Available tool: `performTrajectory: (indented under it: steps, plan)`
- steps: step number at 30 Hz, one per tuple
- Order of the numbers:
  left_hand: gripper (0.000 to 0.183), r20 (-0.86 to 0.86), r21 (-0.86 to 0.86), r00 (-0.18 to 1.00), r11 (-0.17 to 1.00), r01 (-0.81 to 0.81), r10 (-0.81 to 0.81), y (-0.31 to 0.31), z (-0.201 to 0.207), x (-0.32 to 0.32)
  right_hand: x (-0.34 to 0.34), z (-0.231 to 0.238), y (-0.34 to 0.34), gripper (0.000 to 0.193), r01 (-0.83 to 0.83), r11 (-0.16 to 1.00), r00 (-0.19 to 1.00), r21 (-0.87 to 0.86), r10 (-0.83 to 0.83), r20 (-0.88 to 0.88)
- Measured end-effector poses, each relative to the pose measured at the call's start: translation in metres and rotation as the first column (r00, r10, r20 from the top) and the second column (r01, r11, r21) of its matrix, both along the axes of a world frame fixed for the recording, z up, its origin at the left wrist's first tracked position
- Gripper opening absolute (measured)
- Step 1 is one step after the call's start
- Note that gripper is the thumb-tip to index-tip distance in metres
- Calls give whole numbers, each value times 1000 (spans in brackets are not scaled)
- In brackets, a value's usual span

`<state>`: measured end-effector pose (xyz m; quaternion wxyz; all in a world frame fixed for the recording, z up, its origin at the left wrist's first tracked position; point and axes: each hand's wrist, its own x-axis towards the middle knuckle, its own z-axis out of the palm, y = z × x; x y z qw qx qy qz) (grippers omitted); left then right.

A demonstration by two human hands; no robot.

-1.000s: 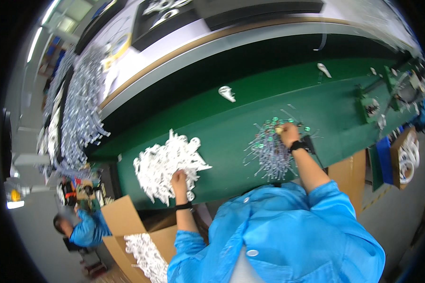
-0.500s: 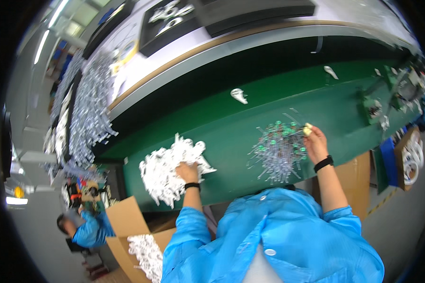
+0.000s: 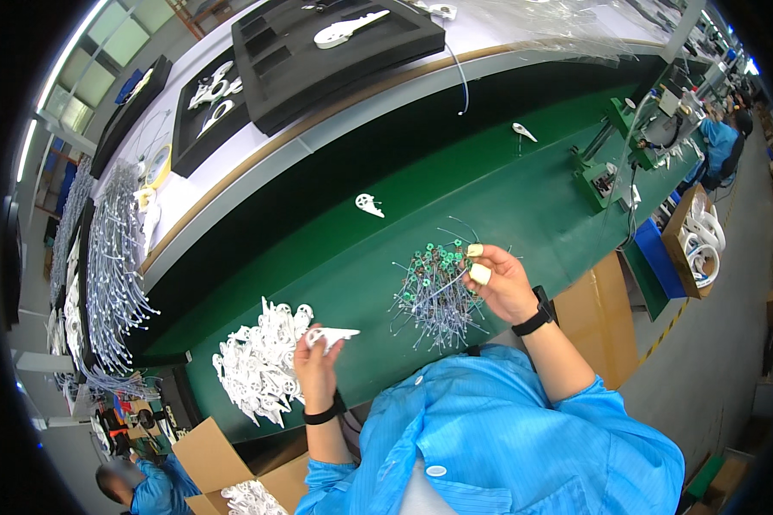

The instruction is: The person is manually assembling small white plastic components by attaching multiple thin wires with green connectors to them.

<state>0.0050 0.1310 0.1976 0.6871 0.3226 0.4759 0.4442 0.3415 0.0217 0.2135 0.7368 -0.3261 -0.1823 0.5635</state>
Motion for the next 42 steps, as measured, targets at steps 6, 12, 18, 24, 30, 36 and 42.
performTrajectory:
  steps: [6, 12, 18, 24, 30, 36, 42]
  plan:
    - [25, 294, -74, 949, 987, 140, -113, -29, 51, 79, -36, 50, 5, 31, -96, 980, 993, 173, 81, 90]
    - [29, 397, -168, 900, 949, 266, -182, -32, 87, 93, -51, 75, 7, 36, -67, 941, 879, 332, -101, 465]
    - [39, 632, -209, 761, 914, 347, -144, -28, 77, 89, -55, 75, 5, 27, -81, 953, 847, 292, -89, 524]
    - [40, 527, -214, 834, 925, 314, -161, -29, 78, 95, -58, 72, 7, 23, -66, 961, 812, 268, -105, 575]
    - [39, 385, -71, 893, 958, 278, -231, -31, 81, 97, -57, 69, 8, 30, -45, 962, 710, 269, -159, 686]
    - [38, 422, -67, 877, 957, 282, -229, -29, 77, 96, -58, 67, 8, 26, -23, 970, 737, 240, -146, 659]
    - [46, 249, 74, 902, 936, 345, -352, -44, 80, 108, -92, 58, 13, 24, 86, 992, 727, 88, -123, 676]
